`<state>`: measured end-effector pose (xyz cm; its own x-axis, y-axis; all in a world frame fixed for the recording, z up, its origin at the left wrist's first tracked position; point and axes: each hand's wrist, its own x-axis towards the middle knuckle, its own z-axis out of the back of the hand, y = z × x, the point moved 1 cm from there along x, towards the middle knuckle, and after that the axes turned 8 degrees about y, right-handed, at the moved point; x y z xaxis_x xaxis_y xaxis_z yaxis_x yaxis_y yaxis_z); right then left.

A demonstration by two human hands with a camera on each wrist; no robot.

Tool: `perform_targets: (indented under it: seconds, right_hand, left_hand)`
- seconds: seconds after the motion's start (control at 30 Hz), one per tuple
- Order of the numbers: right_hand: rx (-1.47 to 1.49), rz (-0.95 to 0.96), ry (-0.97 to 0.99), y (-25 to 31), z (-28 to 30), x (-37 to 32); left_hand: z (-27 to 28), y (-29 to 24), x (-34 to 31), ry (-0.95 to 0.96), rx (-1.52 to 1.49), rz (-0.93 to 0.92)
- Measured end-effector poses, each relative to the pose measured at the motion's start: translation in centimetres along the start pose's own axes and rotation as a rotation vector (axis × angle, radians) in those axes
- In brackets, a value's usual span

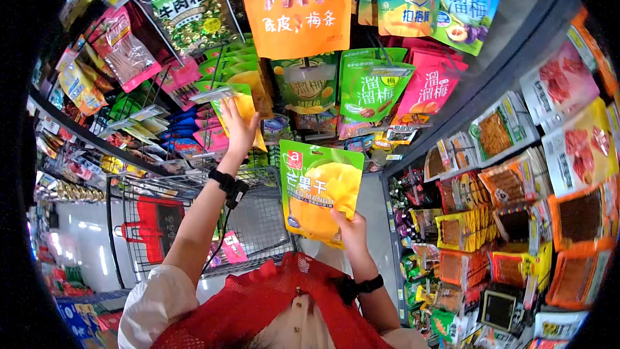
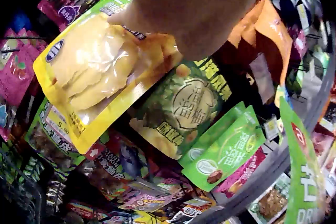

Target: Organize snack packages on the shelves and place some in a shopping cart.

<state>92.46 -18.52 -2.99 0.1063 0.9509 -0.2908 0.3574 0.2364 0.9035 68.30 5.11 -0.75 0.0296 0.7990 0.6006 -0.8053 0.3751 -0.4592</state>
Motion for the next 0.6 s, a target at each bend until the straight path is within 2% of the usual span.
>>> perform_targets:
  seconds: [0.2,0.3,0.4,0.43,0.53,0.6]
  right_hand:
    - [0.015,-0.069,0.113,3.9,2.8,6.2]
    - [-0.043,-0.06,0.163,4.3,3.7,9.0]
    - [-0.159,-0.057,0.234,4.4,3.5,10.7]
    - [-0.178,-0.05,0.277,4.2,3.2,11.3]
    - [-0.215,-0.052,0.356,4.3,1.9,12.6]
    - [-0.231,-0.06,0.39,4.2,1.0,13.7]
  left_hand:
    - [-3.0,-1.1,2.1,0.001,0.063,0.195]
    - [-3.2,-1.7,3.2,-0.078,0.011,0.067]
    - [-2.8,-2.5,3.1,-0.039,-0.069,0.092]
    - [-2.3,-2.8,2.9,0.016,-0.005,0.085]
    - [-0.1,-3.9,1.2,0.029,0.022,0.051]
    - [2.1,-4.0,-0.4,0.02,0.144,-0.015]
